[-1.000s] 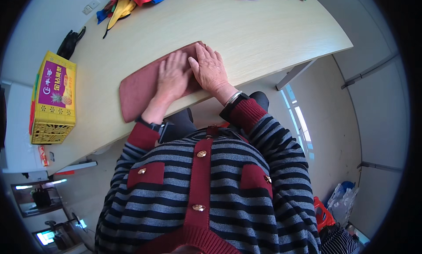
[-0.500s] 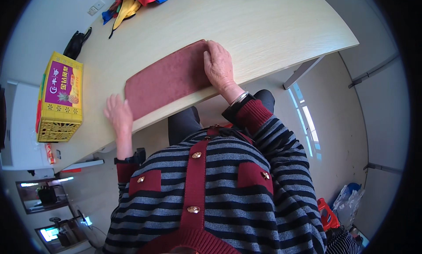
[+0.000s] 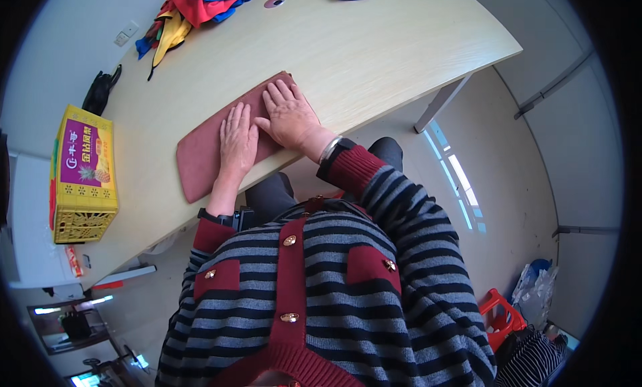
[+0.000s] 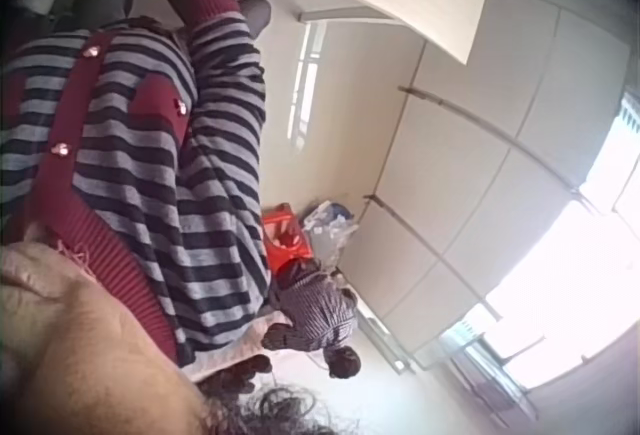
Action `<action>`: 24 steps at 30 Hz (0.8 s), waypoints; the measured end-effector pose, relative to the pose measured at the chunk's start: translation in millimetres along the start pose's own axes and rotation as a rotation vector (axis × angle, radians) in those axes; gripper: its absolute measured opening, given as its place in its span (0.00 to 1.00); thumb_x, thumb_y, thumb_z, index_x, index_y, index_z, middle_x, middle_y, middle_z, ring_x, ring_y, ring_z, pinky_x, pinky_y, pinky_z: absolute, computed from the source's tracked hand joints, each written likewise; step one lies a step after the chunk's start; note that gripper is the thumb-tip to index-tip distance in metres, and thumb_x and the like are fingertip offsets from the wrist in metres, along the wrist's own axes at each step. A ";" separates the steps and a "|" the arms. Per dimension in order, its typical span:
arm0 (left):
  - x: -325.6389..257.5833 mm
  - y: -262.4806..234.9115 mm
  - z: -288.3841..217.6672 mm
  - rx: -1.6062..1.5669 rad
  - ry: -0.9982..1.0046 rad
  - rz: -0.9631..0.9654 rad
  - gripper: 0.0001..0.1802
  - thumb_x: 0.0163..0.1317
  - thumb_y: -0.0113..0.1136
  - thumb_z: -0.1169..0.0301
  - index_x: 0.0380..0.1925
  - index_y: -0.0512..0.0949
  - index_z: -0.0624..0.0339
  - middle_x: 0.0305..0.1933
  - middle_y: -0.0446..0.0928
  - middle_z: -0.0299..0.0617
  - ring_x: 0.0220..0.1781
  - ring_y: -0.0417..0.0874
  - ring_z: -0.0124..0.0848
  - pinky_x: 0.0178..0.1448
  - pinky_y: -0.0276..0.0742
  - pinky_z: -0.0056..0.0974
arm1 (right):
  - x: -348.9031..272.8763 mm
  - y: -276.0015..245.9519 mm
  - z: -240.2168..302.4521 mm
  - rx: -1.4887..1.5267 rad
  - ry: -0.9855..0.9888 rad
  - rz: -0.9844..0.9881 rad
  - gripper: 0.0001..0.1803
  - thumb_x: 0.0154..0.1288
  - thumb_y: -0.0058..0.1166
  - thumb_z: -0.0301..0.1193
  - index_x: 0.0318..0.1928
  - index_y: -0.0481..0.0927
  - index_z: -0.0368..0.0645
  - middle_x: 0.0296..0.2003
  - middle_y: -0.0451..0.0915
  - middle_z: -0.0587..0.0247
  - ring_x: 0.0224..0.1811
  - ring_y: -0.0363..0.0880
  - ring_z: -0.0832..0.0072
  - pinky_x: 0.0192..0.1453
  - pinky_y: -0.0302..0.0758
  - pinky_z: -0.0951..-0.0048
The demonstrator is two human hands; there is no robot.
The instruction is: Folding square pieces of colorful fabric on a table in a workspace.
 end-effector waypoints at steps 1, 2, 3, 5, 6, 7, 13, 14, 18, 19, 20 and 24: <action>0.6 -0.9 6.5 -0.098 0.000 -0.020 0.29 0.76 0.42 0.58 0.71 0.64 0.62 0.75 0.62 0.53 0.78 0.59 0.46 0.80 0.49 0.53 | 0.1 0.9 3.2 0.004 0.001 0.002 0.37 0.75 0.41 0.52 0.72 0.62 0.36 0.74 0.61 0.48 0.79 0.52 0.56 0.81 0.47 0.54; 1.3 -1.2 12.4 -0.195 -0.001 -0.040 0.29 0.76 0.42 0.57 0.70 0.65 0.63 0.75 0.63 0.53 0.78 0.60 0.46 0.80 0.49 0.54 | -2.3 2.4 8.3 0.019 -0.050 0.024 0.38 0.75 0.41 0.53 0.72 0.62 0.36 0.74 0.61 0.48 0.79 0.52 0.56 0.82 0.46 0.53; 2.1 -0.9 18.0 -0.194 -0.002 -0.036 0.29 0.76 0.42 0.57 0.70 0.65 0.63 0.75 0.63 0.53 0.78 0.60 0.46 0.80 0.49 0.54 | -6.1 3.9 13.8 0.033 -0.100 0.046 0.39 0.75 0.40 0.53 0.73 0.62 0.36 0.74 0.60 0.48 0.79 0.52 0.56 0.82 0.46 0.53; 3.4 -1.5 26.3 -0.312 -0.037 0.002 0.29 0.77 0.40 0.56 0.70 0.65 0.62 0.75 0.63 0.53 0.78 0.60 0.46 0.80 0.49 0.53 | -16.7 5.3 22.2 0.050 -0.151 0.073 0.39 0.75 0.40 0.54 0.73 0.61 0.36 0.74 0.60 0.48 0.79 0.52 0.56 0.82 0.45 0.53; 3.2 -1.5 27.5 -0.371 -0.056 0.020 0.29 0.77 0.39 0.55 0.70 0.65 0.62 0.75 0.63 0.53 0.78 0.60 0.46 0.80 0.49 0.52 | -24.5 5.4 26.4 0.061 -0.224 0.088 0.39 0.75 0.41 0.54 0.73 0.62 0.36 0.74 0.60 0.48 0.79 0.52 0.56 0.82 0.45 0.53; 3.6 -1.2 27.0 -0.373 -0.057 0.024 0.29 0.77 0.39 0.55 0.70 0.65 0.62 0.75 0.63 0.53 0.78 0.60 0.46 0.80 0.49 0.52 | -32.0 4.1 30.1 0.071 -0.295 0.101 0.38 0.75 0.42 0.53 0.73 0.62 0.37 0.74 0.60 0.48 0.79 0.51 0.57 0.82 0.44 0.53; 2.8 -11.2 27.2 -0.430 -0.092 0.020 0.29 0.79 0.37 0.55 0.69 0.67 0.62 0.74 0.65 0.52 0.78 0.61 0.46 0.80 0.52 0.46 | -54.1 -31.8 36.4 0.405 -0.566 0.316 0.36 0.73 0.50 0.47 0.72 0.64 0.38 0.74 0.61 0.50 0.78 0.55 0.58 0.81 0.48 0.53; 0.3 -16.1 29.7 -0.499 -0.110 0.021 0.29 0.79 0.36 0.54 0.69 0.67 0.62 0.74 0.65 0.52 0.77 0.61 0.46 0.80 0.52 0.45 | -47.9 -45.7 33.3 0.723 -0.405 0.531 0.35 0.72 0.51 0.45 0.72 0.65 0.39 0.73 0.62 0.51 0.78 0.56 0.58 0.81 0.50 0.52; -6.4 -38.9 15.5 -0.860 -0.272 -0.015 0.29 0.78 0.39 0.53 0.69 0.67 0.61 0.74 0.65 0.51 0.78 0.61 0.45 0.80 0.50 0.52 | -28.8 -68.0 5.5 1.137 0.055 0.691 0.31 0.72 0.54 0.40 0.70 0.67 0.40 0.71 0.66 0.51 0.76 0.61 0.58 0.79 0.54 0.53; -7.9 -37.7 14.2 -0.860 -0.274 -0.017 0.29 0.78 0.39 0.53 0.69 0.67 0.61 0.74 0.65 0.51 0.78 0.61 0.45 0.80 0.50 0.52 | -23.2 -67.8 -0.1 0.946 0.100 0.454 0.29 0.73 0.52 0.39 0.69 0.68 0.40 0.70 0.66 0.50 0.75 0.61 0.59 0.79 0.54 0.55; -11.1 -36.0 11.1 -0.595 -0.151 -0.023 0.29 0.78 0.39 0.53 0.70 0.66 0.60 0.74 0.64 0.51 0.78 0.60 0.45 0.80 0.50 0.52 | -17.6 -59.5 -1.6 0.947 0.094 0.459 0.29 0.73 0.52 0.39 0.69 0.68 0.40 0.70 0.66 0.50 0.75 0.61 0.59 0.79 0.54 0.55; -25.6 -26.8 -0.3 0.007 0.046 -0.002 0.29 0.78 0.40 0.53 0.72 0.64 0.56 0.76 0.61 0.49 0.79 0.58 0.44 0.80 0.49 0.54 | -0.6 -7.1 1.7 0.212 -0.179 -0.005 0.29 0.74 0.51 0.41 0.69 0.69 0.41 0.71 0.66 0.52 0.76 0.60 0.59 0.80 0.53 0.55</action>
Point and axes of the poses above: each hand's wrist, its own x-axis towards the middle knuckle, its own y-axis out of the palm, z = x × y, the point moved 1 cm from there along x, towards the middle knuckle
